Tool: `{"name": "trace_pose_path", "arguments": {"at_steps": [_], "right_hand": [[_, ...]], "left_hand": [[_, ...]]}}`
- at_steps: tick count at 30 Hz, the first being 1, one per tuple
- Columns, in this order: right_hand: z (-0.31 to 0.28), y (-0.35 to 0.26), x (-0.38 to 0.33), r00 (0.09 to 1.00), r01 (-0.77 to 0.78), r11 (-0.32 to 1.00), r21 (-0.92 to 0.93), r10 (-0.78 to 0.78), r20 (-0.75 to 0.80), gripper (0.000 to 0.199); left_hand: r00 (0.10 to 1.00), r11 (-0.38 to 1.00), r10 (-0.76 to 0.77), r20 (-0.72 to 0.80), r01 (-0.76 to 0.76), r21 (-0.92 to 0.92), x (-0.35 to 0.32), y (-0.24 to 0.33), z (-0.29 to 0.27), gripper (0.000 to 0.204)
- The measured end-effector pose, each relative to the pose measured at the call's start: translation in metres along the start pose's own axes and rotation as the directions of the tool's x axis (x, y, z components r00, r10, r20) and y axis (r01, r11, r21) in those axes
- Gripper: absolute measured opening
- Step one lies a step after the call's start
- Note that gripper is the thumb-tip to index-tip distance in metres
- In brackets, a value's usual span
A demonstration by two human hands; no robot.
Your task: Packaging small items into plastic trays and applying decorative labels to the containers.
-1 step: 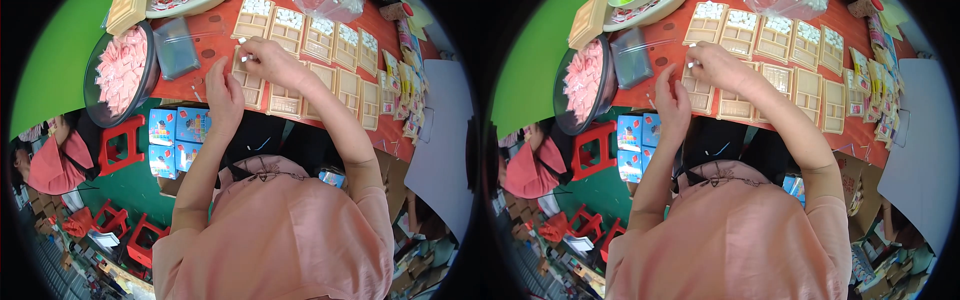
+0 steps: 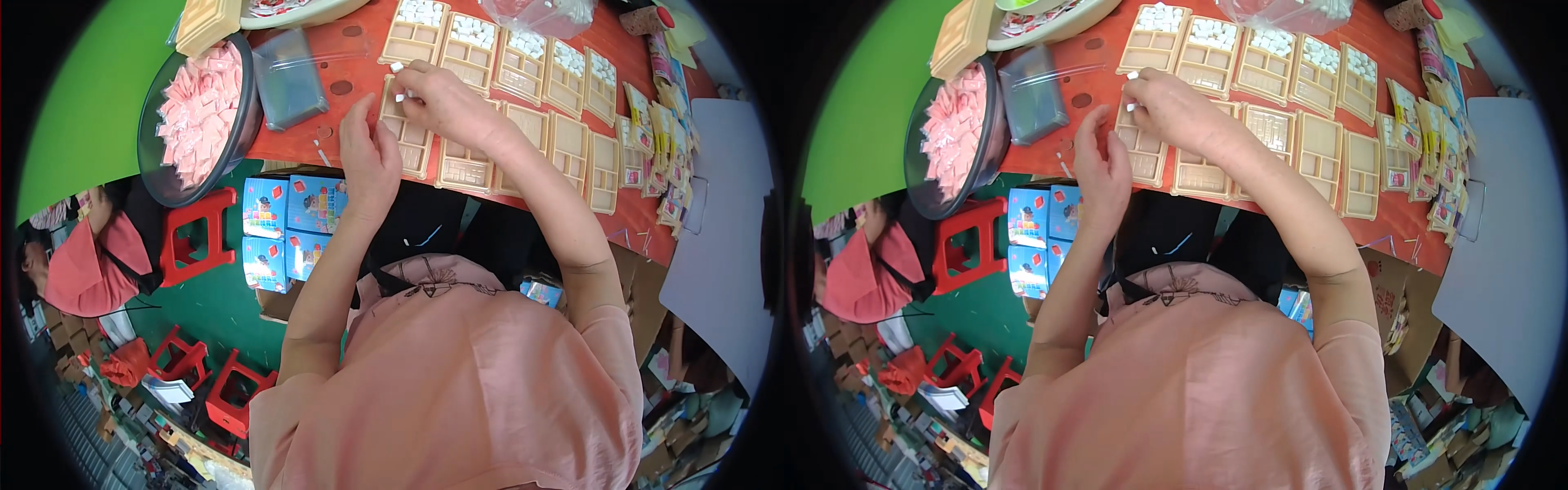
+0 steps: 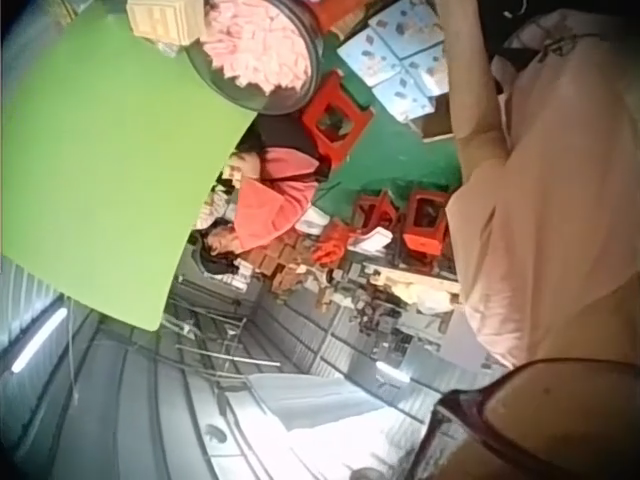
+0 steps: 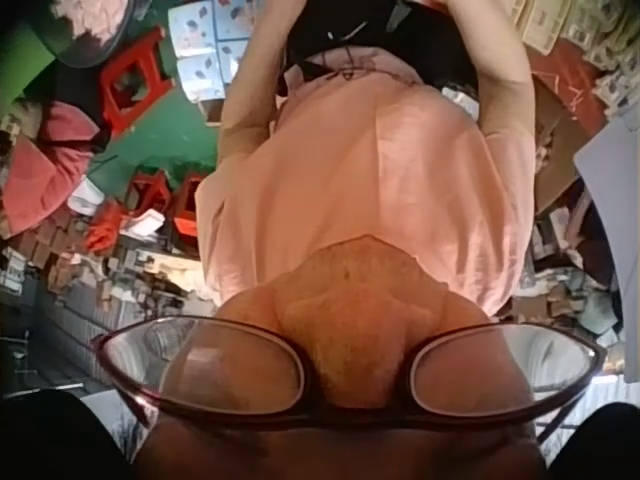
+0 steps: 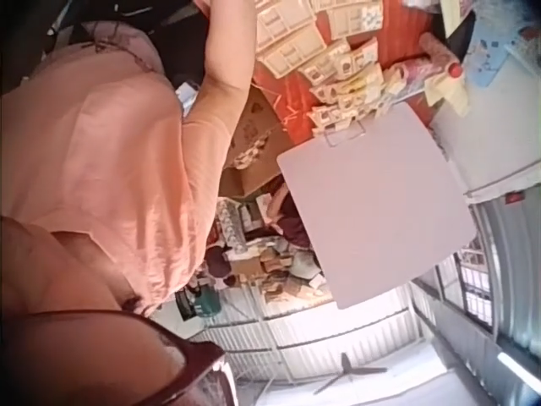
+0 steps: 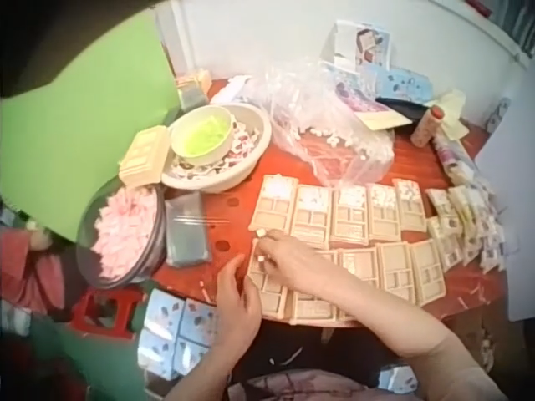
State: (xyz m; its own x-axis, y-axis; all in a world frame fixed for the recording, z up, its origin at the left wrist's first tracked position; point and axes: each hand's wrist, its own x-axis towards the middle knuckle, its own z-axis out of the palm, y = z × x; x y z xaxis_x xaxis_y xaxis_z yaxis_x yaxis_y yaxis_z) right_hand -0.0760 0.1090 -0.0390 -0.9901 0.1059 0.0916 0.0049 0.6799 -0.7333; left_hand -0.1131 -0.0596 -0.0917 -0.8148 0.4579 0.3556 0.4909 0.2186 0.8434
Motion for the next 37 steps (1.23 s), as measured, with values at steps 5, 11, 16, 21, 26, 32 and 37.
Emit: {"name": "trace_pose_path", "arguments": {"at_steps": [5, 11, 16, 21, 26, 32, 37], "right_hand": [[0.002, 0.000, -0.003, 0.994, 0.084, 0.991, -0.101, -0.091, -0.066, 0.022], [-0.019, -0.008, 0.003, 0.959, -0.284, 0.910, 0.302, 0.273, 0.080, 0.020], [-0.016, 0.012, 0.024, 0.948, -0.274, 0.904, 0.329, 0.312, -0.068, 0.022], [-0.008, 0.020, 0.039, 0.997, 0.079, 0.839, -0.538, -0.058, 0.055, 0.020], [-0.031, 0.015, 0.037, 0.999, 0.039, 0.877, -0.479, -0.023, 0.038, 0.018], [-0.030, 0.018, 0.026, 0.992, 0.100, 0.801, -0.590, -0.031, 0.126, 0.018], [-0.036, 0.009, 0.028, 0.982, 0.115, 0.744, -0.659, 0.014, 0.187, 0.019]], "left_hand": [[0.997, 0.989, 0.076, 0.000, -0.076, 0.126, 0.000, 0.007, 0.002, 0.041], [0.985, 0.970, 0.175, 0.002, -0.173, 0.172, 0.010, 0.004, -0.002, 0.030], [0.985, 0.972, 0.172, 0.017, -0.172, 0.161, 0.024, 0.002, 0.003, 0.022], [0.986, 0.962, 0.160, 0.046, -0.167, 0.217, 0.032, 0.004, 0.004, 0.017], [0.985, 0.959, 0.170, 0.027, -0.171, 0.224, 0.033, 0.002, 0.004, 0.014], [0.976, 0.943, 0.219, 0.009, -0.214, 0.254, 0.031, -0.004, 0.009, 0.014], [0.976, 0.962, 0.219, -0.019, -0.212, 0.173, 0.029, -0.010, 0.009, 0.016]]}}
